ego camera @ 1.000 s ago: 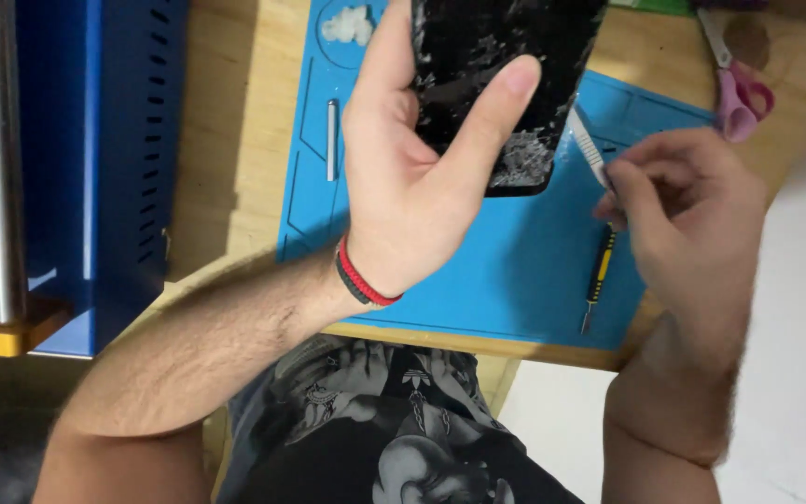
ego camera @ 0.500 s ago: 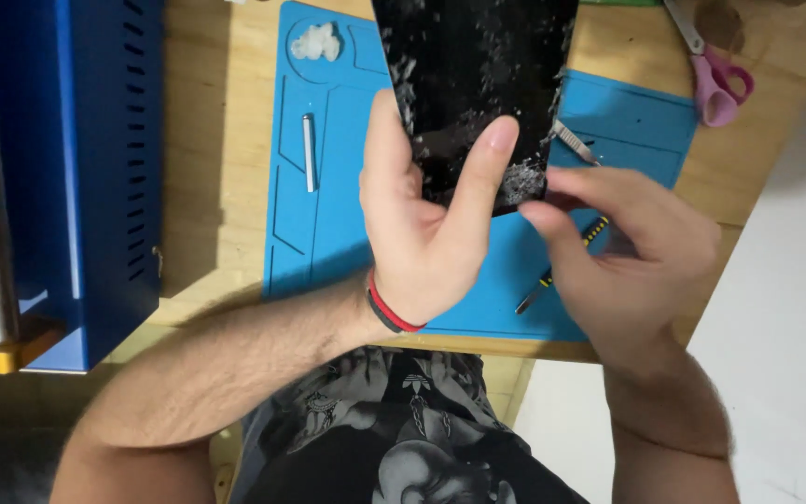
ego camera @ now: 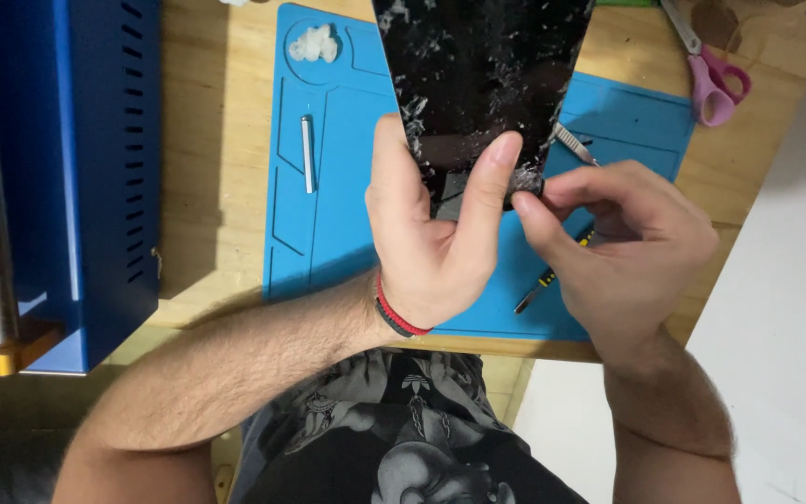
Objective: Removing broken glass shards from a mobile phone screen using tweezers and a metal pry tool
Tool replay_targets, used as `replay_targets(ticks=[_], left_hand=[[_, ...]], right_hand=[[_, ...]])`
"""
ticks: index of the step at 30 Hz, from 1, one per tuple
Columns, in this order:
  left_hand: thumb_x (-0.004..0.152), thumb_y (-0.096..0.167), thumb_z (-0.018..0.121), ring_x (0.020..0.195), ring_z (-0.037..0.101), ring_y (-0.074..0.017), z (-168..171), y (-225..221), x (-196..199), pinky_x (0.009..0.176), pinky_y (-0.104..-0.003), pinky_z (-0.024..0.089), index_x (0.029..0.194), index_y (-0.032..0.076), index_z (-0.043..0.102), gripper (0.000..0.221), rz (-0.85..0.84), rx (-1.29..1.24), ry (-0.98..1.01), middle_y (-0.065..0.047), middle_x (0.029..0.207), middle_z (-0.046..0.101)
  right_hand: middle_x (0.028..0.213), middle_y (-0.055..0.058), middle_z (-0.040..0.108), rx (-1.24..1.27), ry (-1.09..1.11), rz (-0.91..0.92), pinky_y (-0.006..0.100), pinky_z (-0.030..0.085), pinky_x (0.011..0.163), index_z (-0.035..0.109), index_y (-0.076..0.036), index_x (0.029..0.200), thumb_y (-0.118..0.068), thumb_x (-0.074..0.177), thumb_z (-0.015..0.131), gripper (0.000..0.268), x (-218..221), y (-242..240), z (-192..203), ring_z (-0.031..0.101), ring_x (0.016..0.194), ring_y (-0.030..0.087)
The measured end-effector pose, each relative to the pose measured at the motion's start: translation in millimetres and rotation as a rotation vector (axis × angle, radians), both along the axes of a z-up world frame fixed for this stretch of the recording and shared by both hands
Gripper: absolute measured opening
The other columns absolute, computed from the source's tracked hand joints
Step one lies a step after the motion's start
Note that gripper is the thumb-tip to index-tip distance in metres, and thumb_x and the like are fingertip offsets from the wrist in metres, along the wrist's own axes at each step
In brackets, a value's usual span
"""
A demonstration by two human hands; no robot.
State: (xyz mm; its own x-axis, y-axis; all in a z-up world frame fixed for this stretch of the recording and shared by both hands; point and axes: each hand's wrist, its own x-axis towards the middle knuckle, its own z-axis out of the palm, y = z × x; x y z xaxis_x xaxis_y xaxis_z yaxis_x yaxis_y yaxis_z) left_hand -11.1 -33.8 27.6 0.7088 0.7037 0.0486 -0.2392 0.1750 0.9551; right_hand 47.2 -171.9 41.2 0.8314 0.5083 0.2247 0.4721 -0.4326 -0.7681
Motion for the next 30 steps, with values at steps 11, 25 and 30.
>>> replay_targets(ticks=[11,25,30], left_hand=[[0.112,0.014,0.067,0.096,0.062,-0.0088,-1.7,0.1,0.2,0.091,-0.029,0.059,0.119,0.011,0.05,0.019,-0.015,-0.032,-0.006,0.002,0.106,0.067],[0.119,0.013,0.075,0.135,0.069,-0.0129,-18.9,27.3,5.2,0.13,-0.032,0.059,0.151,0.014,0.06,0.036,0.071,-0.119,-0.101,-0.001,0.143,0.072],[0.117,0.016,0.072,0.127,0.068,-0.012,-16.3,31.2,5.0,0.121,-0.031,0.061,0.14,0.014,0.06,0.026,-0.058,-0.171,-0.157,0.001,0.134,0.071]], right_hand=[[0.091,0.014,0.062,0.024,0.189,0.036,0.029,0.049,0.075,0.067,0.007,0.096,0.013,0.099,0.09,0.024,7.1,-3.7,0.4,0.059,0.083,0.021],[0.109,0.012,0.076,-0.522,-0.117,0.131,0.037,0.055,0.09,0.082,-0.002,0.12,-0.008,0.104,0.101,0.026,76.3,-33.9,-22.3,0.07,0.094,0.024],[0.113,0.018,0.066,-0.571,-0.208,0.205,0.047,0.049,0.094,0.07,0.001,0.112,0.01,0.11,0.078,0.012,76.2,-32.8,-27.5,0.061,0.106,0.038]])
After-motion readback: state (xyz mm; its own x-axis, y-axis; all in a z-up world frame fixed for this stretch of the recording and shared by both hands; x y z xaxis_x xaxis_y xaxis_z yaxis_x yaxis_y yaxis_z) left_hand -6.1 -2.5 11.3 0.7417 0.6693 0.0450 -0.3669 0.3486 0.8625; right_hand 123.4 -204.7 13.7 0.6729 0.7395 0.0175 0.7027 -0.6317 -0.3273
